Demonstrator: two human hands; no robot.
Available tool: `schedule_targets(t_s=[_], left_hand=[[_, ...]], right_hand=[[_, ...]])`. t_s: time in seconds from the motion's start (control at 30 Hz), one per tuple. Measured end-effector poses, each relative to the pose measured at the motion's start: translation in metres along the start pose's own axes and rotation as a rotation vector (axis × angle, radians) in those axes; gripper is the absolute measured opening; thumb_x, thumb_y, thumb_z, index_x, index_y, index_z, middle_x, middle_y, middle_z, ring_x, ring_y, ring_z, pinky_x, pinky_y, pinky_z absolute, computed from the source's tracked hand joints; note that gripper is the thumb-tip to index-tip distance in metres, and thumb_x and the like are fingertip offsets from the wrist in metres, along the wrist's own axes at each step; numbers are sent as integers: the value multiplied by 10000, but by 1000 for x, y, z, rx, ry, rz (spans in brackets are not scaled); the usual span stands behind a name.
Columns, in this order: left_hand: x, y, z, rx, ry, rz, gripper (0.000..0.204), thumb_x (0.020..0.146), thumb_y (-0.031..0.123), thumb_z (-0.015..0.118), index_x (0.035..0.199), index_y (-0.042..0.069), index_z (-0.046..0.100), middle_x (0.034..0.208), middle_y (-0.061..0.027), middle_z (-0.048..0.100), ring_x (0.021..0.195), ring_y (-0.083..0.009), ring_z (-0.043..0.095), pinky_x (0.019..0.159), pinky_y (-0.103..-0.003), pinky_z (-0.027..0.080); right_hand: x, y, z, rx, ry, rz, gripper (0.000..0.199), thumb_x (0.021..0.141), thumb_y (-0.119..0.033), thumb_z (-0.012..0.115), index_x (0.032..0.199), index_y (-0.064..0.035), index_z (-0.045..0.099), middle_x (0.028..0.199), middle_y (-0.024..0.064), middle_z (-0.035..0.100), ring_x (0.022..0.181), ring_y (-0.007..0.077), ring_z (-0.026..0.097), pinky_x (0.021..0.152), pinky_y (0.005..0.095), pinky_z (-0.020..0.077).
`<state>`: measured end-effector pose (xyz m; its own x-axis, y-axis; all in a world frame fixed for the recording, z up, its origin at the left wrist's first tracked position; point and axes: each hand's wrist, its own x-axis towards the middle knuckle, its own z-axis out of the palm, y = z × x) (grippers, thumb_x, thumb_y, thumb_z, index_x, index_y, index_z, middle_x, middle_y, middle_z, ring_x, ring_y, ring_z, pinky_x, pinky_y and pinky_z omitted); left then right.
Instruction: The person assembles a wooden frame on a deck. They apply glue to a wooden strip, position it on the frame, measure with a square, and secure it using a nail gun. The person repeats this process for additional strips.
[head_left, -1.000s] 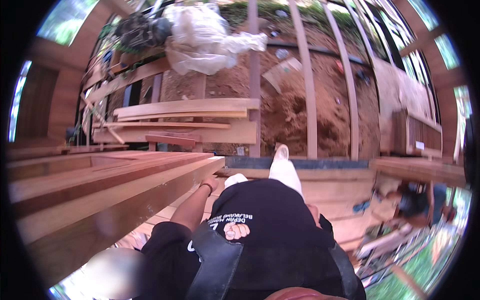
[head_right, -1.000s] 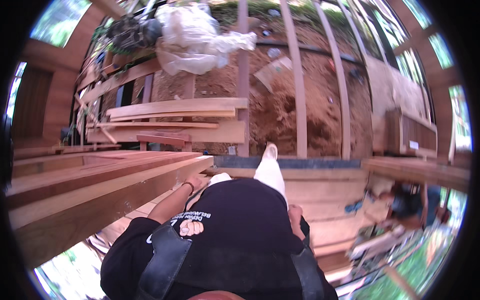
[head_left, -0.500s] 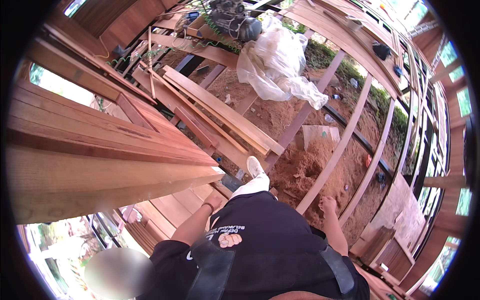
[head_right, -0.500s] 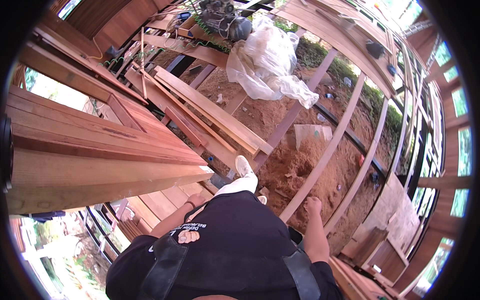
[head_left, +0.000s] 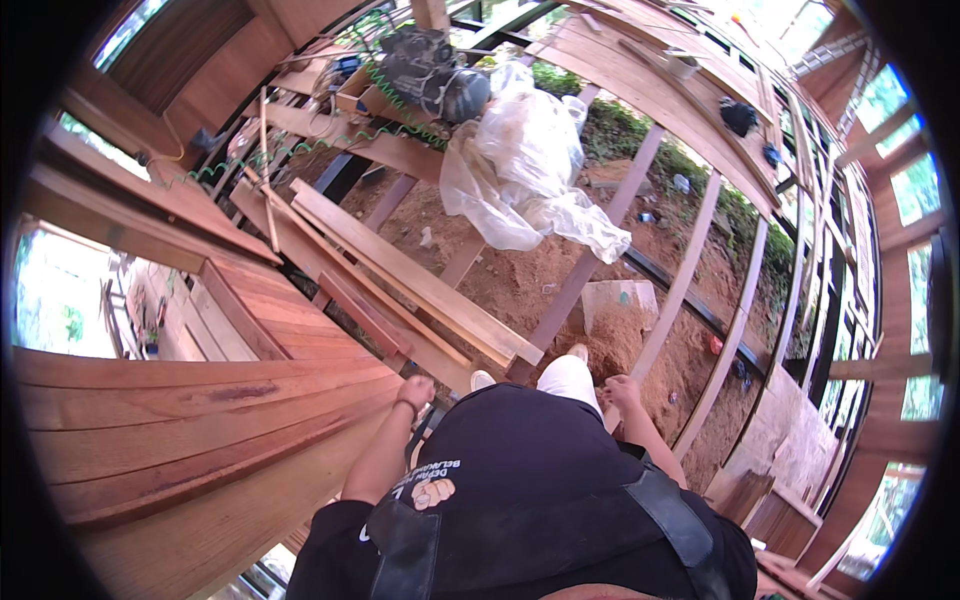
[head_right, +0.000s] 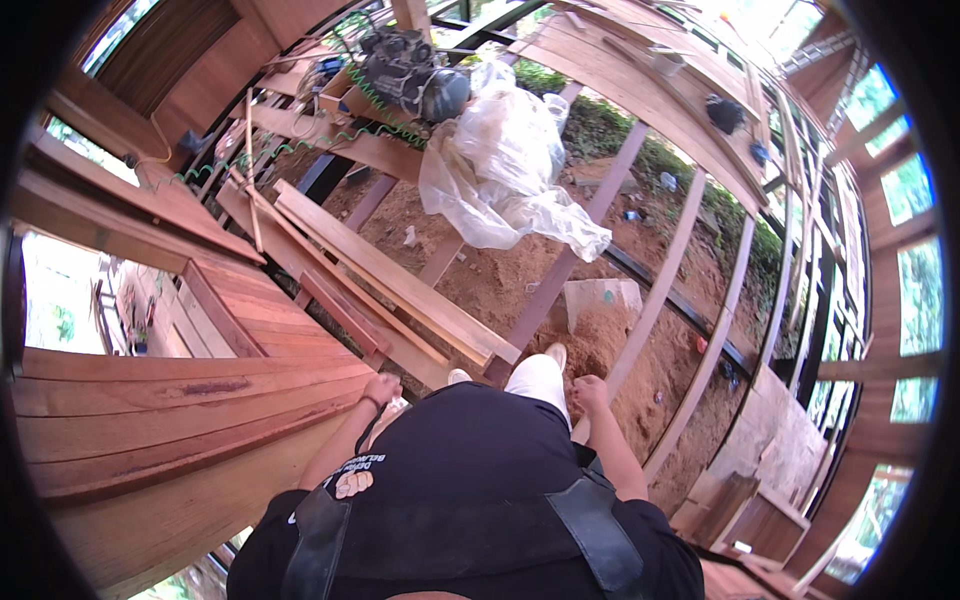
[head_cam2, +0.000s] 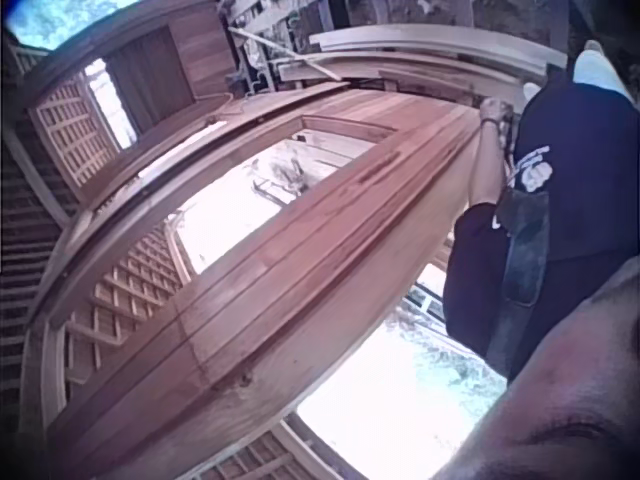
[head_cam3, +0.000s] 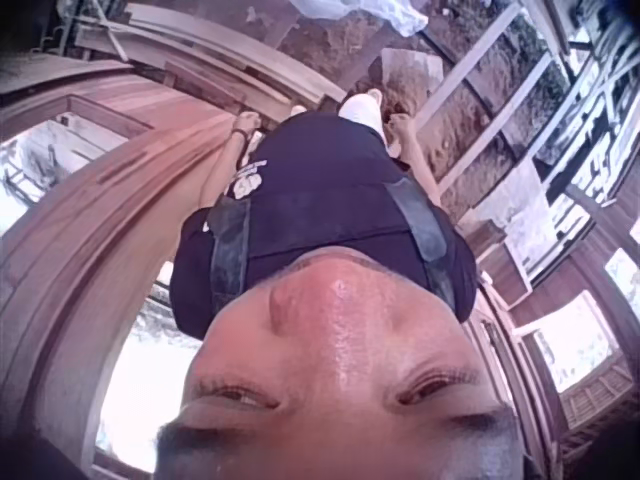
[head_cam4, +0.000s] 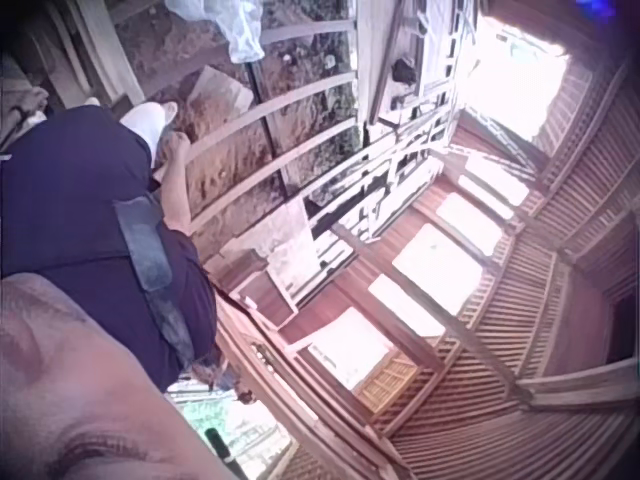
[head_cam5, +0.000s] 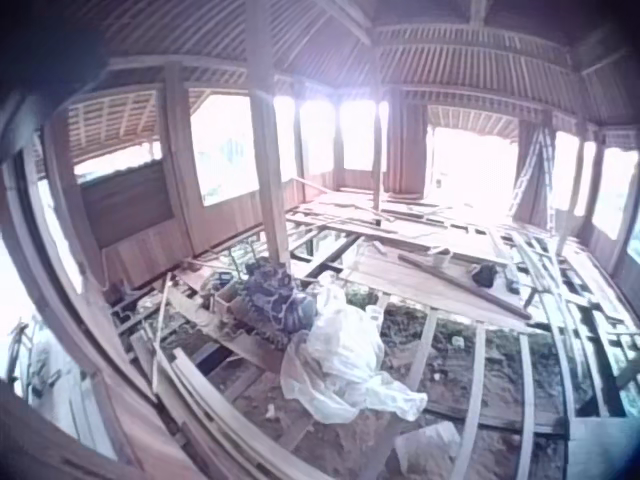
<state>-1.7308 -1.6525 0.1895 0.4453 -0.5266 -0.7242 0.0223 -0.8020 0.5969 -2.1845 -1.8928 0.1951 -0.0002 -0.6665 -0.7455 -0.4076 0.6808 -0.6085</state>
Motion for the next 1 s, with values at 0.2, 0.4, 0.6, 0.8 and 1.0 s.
schedule_targets(t_s=[0.2, 0.4, 0.6, 0.8, 1.0], left_hand=[[60, 63, -1, -125, 198, -18, 217, 911, 241, 594, 935, 37, 663, 773, -44, 685, 654, -124, 623, 608, -291, 505], [88, 36, 45, -330, 296, -409, 282, 881, 300, 584, 1007, 72, 691, 825, -76, 708, 729, -188, 675, 677, -346, 534], [83, 92, 113, 364, 102, -160, 297, 842, 207, 576, 1052, 26, 681, 941, -226, 688, 891, -321, 682, 811, -400, 529], [96, 130, 101, 127, 447, -209, 321, 864, 304, 553, 1006, 70, 721, 905, -174, 714, 902, -302, 690, 812, -404, 514], [123, 147, 79, -328, 437, -397, 281, 819, 309, 591, 742, 77, 729, 688, -94, 698, 688, -190, 685, 661, -333, 522]], right_hand=[[59, -26, -41, -267, -21, 163, 95, 880, -132, 619, 903, -53, 666, 726, 90, 651, 606, 184, 639, 493, 341, 493], [199, -67, -83, -533, -335, -9, 118, 868, -124, 580, 804, -44, 638, 705, 102, 631, 558, 204, 609, 463, 351, 479], [306, -239, -122, 23, -240, -19, 106, 854, -88, 572, 776, -30, 615, 670, 95, 606, 515, 204, 579, 440, 335, 471], [345, -374, -41, -174, -144, -185, 70, 895, -97, 584, 919, -39, 615, 665, 73, 603, 497, 160, 560, 426, 280, 437], [352, -360, 74, -917, -469, -336, 156, 821, -120, 656, 886, 12, 709, 729, 111, 685, 615, 176, 659, 570, 328, 530]])
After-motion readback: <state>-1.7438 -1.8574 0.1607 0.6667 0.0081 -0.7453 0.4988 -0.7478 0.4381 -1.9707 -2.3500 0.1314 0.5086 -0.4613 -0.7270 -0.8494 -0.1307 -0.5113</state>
